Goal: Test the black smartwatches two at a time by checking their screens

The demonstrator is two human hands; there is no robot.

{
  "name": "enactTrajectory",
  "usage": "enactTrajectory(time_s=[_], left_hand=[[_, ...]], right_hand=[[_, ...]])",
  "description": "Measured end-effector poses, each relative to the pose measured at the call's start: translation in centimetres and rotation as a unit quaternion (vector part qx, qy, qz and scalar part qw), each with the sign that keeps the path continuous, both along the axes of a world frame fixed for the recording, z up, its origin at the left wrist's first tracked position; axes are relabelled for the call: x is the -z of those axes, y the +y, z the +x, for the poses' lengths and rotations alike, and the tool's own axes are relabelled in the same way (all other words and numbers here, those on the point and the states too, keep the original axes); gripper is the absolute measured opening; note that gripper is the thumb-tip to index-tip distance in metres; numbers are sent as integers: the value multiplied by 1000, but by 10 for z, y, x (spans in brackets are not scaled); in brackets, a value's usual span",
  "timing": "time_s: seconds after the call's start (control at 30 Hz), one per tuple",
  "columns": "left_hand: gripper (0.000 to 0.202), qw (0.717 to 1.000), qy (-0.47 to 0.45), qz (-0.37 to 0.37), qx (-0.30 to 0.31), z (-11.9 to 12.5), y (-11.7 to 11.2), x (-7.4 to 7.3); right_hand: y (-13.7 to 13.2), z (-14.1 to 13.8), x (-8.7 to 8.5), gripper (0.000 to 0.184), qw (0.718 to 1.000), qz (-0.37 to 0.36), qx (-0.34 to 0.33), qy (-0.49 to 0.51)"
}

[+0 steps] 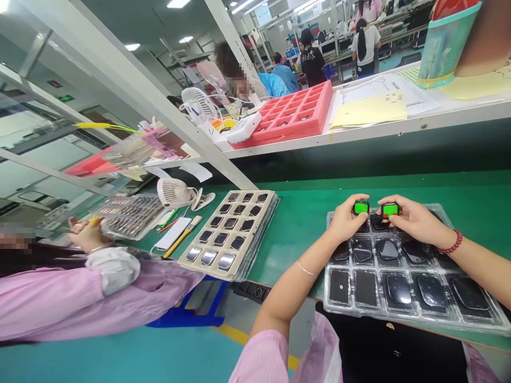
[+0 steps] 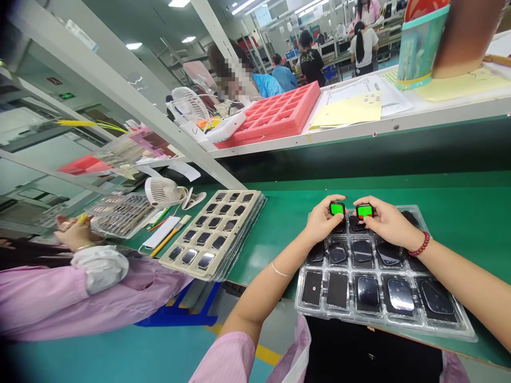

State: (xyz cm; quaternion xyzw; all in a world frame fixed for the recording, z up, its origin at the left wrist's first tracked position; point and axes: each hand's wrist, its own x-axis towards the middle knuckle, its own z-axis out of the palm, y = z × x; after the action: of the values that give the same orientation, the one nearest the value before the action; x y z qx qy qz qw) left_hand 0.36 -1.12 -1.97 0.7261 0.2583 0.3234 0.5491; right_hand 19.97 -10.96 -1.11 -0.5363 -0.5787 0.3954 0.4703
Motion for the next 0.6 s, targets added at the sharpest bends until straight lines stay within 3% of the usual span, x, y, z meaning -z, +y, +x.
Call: enactTrajectory(time_s=[0.6], left_hand=[[58, 999, 37, -19, 5, -1, -1, -2]], right_hand=[[-2, 0, 1, 30, 1000, -2, -11, -14]])
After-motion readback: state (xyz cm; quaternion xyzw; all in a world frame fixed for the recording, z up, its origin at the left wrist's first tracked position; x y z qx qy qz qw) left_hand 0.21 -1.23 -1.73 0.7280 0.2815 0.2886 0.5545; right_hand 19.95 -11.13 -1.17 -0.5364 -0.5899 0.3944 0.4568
